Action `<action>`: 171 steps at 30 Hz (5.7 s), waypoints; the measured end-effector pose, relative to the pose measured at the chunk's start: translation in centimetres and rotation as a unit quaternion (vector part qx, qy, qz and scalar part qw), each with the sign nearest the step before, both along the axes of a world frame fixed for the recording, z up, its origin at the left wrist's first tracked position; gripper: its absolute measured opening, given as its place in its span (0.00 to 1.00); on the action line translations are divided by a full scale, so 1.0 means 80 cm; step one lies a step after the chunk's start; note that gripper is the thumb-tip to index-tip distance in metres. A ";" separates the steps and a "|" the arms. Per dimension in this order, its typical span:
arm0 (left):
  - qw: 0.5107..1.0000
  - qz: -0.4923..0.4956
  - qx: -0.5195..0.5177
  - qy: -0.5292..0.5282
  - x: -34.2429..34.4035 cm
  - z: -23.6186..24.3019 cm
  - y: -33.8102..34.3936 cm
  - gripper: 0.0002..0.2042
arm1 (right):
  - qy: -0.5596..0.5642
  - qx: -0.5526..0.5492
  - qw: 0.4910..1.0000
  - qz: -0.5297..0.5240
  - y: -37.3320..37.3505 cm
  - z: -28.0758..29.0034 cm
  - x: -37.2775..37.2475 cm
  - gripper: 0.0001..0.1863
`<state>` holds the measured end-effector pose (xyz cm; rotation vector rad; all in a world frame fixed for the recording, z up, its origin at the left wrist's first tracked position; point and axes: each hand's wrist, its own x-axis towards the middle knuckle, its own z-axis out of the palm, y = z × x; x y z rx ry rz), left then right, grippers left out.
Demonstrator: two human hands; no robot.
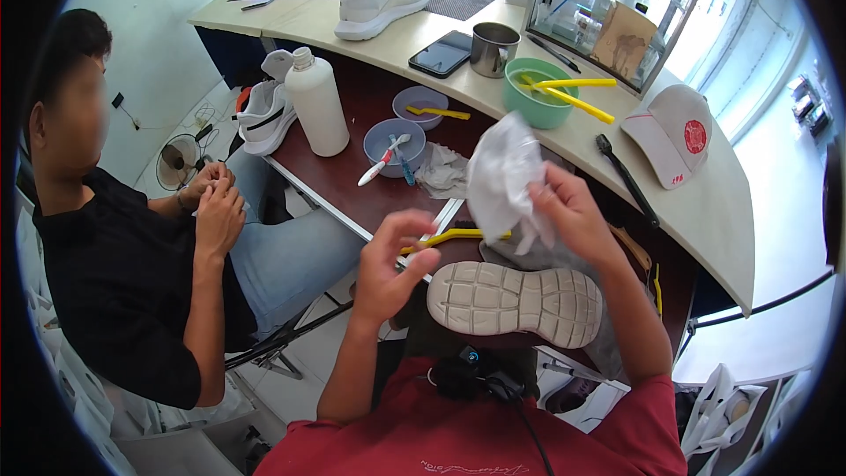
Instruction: Cleaning and repairing the sole of a shoe at a workbench.
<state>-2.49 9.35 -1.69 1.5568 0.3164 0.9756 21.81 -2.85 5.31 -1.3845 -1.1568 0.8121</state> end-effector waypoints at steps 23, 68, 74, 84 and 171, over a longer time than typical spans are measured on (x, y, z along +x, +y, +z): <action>0.989 -0.030 -0.098 -0.103 0.045 0.050 0.019 0.16 | 0.370 0.059 0.919 -0.126 0.007 -0.002 -0.002 0.20; 0.974 -0.182 0.066 0.115 -0.055 0.066 -0.057 0.21 | 0.106 0.064 0.950 -0.285 -0.141 -0.021 -0.110 0.47; 0.976 -0.198 0.082 0.046 -0.050 0.049 -0.047 0.17 | 0.117 0.087 0.946 -0.289 -0.157 -0.046 -0.093 0.30; 0.994 -0.084 0.022 0.069 -0.046 0.050 -0.050 0.19 | -0.163 0.015 0.966 -0.201 -0.163 -0.035 -0.090 0.18; 0.992 -0.089 -0.077 -0.045 -0.098 0.052 0.001 0.17 | -0.432 -0.365 0.824 0.039 0.132 -0.093 0.013 0.14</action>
